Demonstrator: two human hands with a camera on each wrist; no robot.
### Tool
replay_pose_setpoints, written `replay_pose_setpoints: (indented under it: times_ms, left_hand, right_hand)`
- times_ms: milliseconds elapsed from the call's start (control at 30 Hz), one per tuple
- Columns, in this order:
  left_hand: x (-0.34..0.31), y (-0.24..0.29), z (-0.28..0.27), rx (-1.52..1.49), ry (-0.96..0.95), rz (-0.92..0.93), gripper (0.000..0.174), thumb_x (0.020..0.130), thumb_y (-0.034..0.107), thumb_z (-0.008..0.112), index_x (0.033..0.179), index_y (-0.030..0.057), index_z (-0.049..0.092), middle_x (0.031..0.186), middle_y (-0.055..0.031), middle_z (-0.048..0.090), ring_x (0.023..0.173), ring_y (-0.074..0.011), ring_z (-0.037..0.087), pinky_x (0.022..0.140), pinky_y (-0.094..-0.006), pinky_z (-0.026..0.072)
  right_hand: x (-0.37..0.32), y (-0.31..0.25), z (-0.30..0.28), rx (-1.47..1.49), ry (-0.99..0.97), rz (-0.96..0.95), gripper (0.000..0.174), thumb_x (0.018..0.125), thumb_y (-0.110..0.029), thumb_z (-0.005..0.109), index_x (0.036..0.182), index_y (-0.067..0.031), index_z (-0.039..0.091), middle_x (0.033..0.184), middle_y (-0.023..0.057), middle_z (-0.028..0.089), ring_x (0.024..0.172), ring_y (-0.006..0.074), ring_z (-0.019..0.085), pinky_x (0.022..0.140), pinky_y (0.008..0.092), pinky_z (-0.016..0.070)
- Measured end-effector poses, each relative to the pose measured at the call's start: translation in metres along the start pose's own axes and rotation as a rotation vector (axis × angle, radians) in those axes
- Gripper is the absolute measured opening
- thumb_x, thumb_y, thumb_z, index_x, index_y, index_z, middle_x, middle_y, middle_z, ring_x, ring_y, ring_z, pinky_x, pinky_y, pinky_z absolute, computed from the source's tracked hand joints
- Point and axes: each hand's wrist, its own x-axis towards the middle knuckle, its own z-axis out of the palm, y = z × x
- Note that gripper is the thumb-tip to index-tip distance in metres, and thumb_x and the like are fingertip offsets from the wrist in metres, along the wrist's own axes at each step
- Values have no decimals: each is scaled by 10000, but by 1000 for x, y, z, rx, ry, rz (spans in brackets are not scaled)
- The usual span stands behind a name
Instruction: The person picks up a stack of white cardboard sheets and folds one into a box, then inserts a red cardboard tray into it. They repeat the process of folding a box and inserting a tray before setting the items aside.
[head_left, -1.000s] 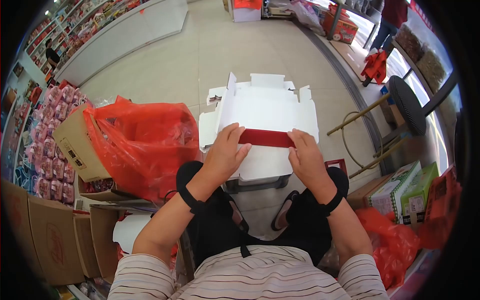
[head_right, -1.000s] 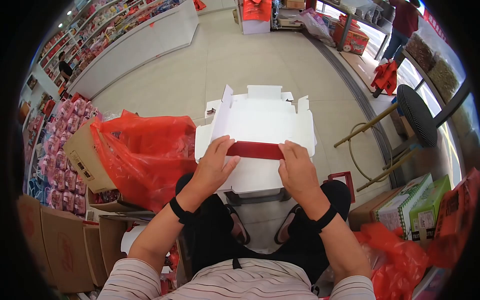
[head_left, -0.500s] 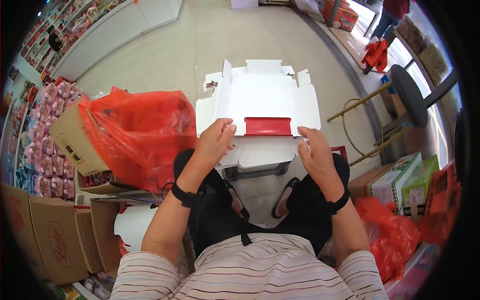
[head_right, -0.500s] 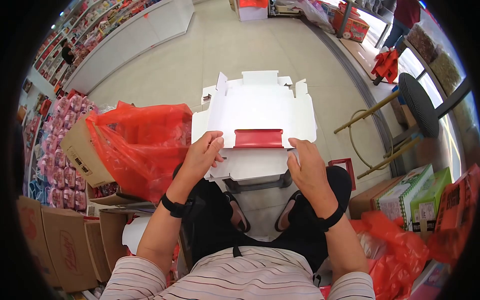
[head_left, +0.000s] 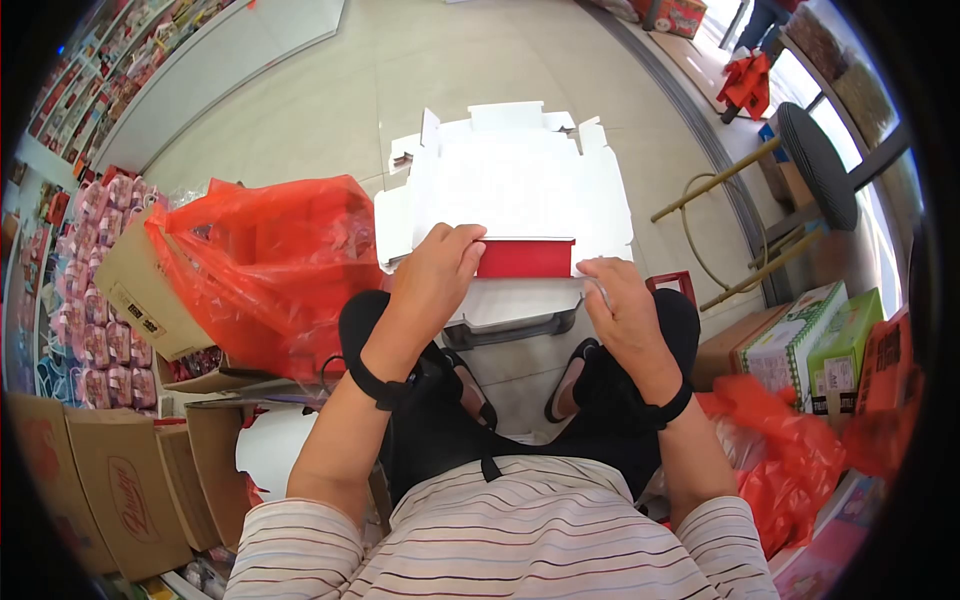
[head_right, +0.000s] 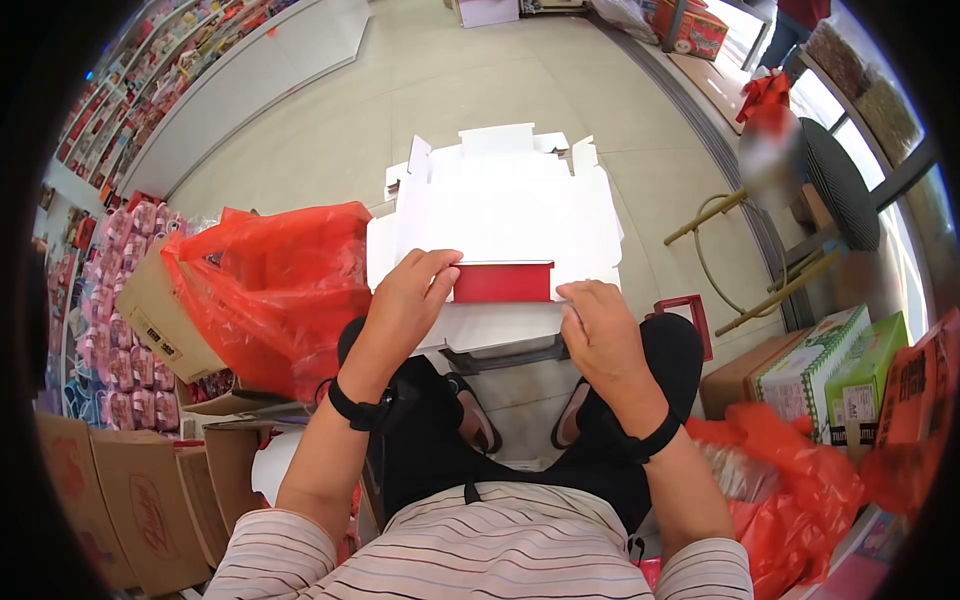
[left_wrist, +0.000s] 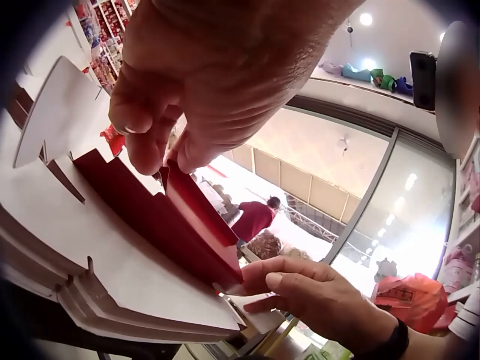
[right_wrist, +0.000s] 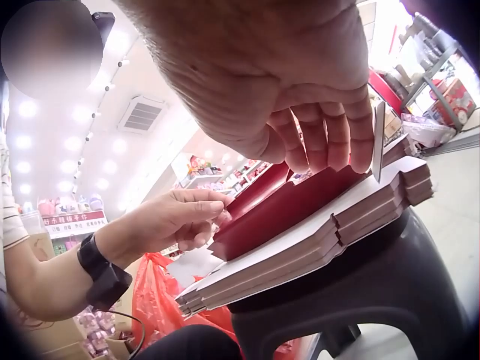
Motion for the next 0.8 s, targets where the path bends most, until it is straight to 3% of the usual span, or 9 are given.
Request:
replay_pose_setpoints:
  times_ms: [100,300,400,500,533,633,767,800]
  left_hand:
    - [-6,11,-4,72,17,14,255,1015,162,656,1248,73,709,1093,-128,707,843,-307,715,723,-375,575]
    - [-25,22,-4,143,67,105,286,986,116,688,1271,98,705,1164,-119,683,831,-300,722,707,-384,579]
    - [-37,28,-8,77,32,33,313,925,103,751,1234,86,702,1147,-117,670,886,-313,707,749,-396,574]
    - [-45,25,-11,122,57,202,339,847,103,807,1166,72,697,1118,-107,654,950,-301,654,791,-408,546]
    - [-49,28,-12,143,14,172,322,802,96,828,1094,78,695,1094,-88,665,1080,-316,622,902,-427,496]
    - [-54,26,-10,188,-57,210,307,798,74,814,1077,93,688,1079,-74,672,1084,-298,617,902,-427,472]
    - [-62,22,5,172,-118,228,348,790,69,806,1109,89,669,1081,-69,680,1077,-288,617,906,-425,466]
    - [-64,21,9,160,-109,238,360,792,72,804,1123,87,665,1086,-71,681,1076,-287,616,909,-425,463]
  right_hand:
    - [-1,-1,0,5,9,-9,245,914,-11,646,1150,-4,712,1110,156,699,1087,351,647,945,416,535]
    - [-3,-3,-2,22,17,9,238,911,-8,647,1139,-5,715,1106,157,700,1075,352,654,938,422,542]
    - [-4,-3,-3,33,11,4,235,907,-7,647,1134,-2,711,1105,160,700,1075,357,653,935,422,541]
    - [-4,-4,-12,24,43,-7,246,905,-6,645,1145,2,697,1110,165,699,1080,367,652,930,420,537]
    - [-3,-3,-16,19,59,-12,252,904,-5,644,1151,3,691,1113,167,698,1082,371,651,929,419,535]
    - [3,11,-31,-43,133,58,264,912,-12,629,1172,2,675,1116,179,692,1088,379,645,925,411,532]
    - [11,24,-45,9,138,303,248,945,-46,612,1179,21,661,1069,201,680,969,379,665,882,431,531]
    - [10,30,-49,-47,84,310,228,961,-92,614,1141,35,673,993,203,672,906,371,670,829,432,528]
